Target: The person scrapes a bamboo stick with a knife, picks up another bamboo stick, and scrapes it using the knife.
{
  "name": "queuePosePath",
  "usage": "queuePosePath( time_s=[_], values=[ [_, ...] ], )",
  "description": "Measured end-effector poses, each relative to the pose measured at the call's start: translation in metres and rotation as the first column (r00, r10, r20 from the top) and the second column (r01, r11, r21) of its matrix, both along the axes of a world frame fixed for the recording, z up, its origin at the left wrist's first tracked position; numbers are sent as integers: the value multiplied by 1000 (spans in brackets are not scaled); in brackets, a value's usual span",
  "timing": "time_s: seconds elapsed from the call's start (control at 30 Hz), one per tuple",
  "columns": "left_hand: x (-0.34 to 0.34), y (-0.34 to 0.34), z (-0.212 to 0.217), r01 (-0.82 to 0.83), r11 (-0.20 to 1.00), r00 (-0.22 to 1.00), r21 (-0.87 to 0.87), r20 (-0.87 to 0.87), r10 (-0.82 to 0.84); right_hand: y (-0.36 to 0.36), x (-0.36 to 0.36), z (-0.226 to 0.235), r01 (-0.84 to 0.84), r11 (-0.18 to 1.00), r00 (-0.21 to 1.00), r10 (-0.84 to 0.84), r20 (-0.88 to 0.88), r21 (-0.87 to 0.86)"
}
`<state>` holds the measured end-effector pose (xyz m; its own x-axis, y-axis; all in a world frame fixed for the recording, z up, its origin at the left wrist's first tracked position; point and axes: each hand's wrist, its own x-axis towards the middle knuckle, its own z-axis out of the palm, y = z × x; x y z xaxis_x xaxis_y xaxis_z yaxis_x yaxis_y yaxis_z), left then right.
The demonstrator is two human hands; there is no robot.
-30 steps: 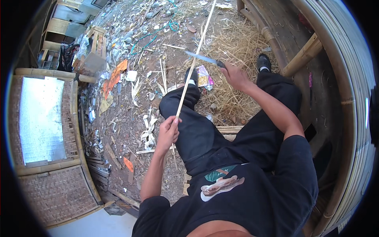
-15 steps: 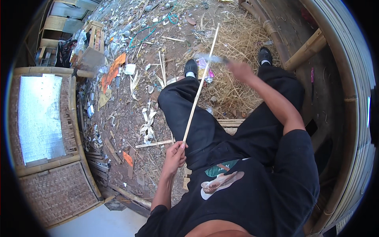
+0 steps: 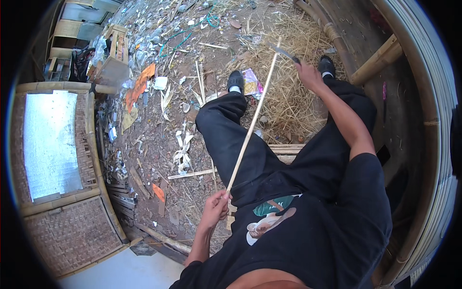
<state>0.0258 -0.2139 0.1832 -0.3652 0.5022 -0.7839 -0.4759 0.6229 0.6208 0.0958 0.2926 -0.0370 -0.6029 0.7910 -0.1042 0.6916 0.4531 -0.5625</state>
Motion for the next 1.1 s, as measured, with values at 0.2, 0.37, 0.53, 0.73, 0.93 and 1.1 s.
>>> queuePosePath(
  time_s=[0.2,0.37,0.53,0.73,0.93,1.1],
  values=[
    [-3,10,-10,-52,999,990,-4,-131,51,-47,-11,16,-274,959,961,271,-58,-65],
    [-7,31,-24,-35,999,961,-18,-275,28,-24,-21,15,116,947,976,-164,-141,-298],
    [-19,78,-28,-11,988,957,156,-285,56,-39,-24,39,64,838,907,-276,-320,-541],
    [-53,146,-46,58,941,974,332,-227,21,-69,-47,91,-156,442,754,-524,-396,-883],
    [-65,221,-60,132,895,969,426,-247,-25,-113,-47,126,-221,430,712,-542,-447,-875],
    [-58,251,-85,168,875,976,454,-202,-82,-121,-42,103,-255,462,647,-571,-505,-849]
  ],
)
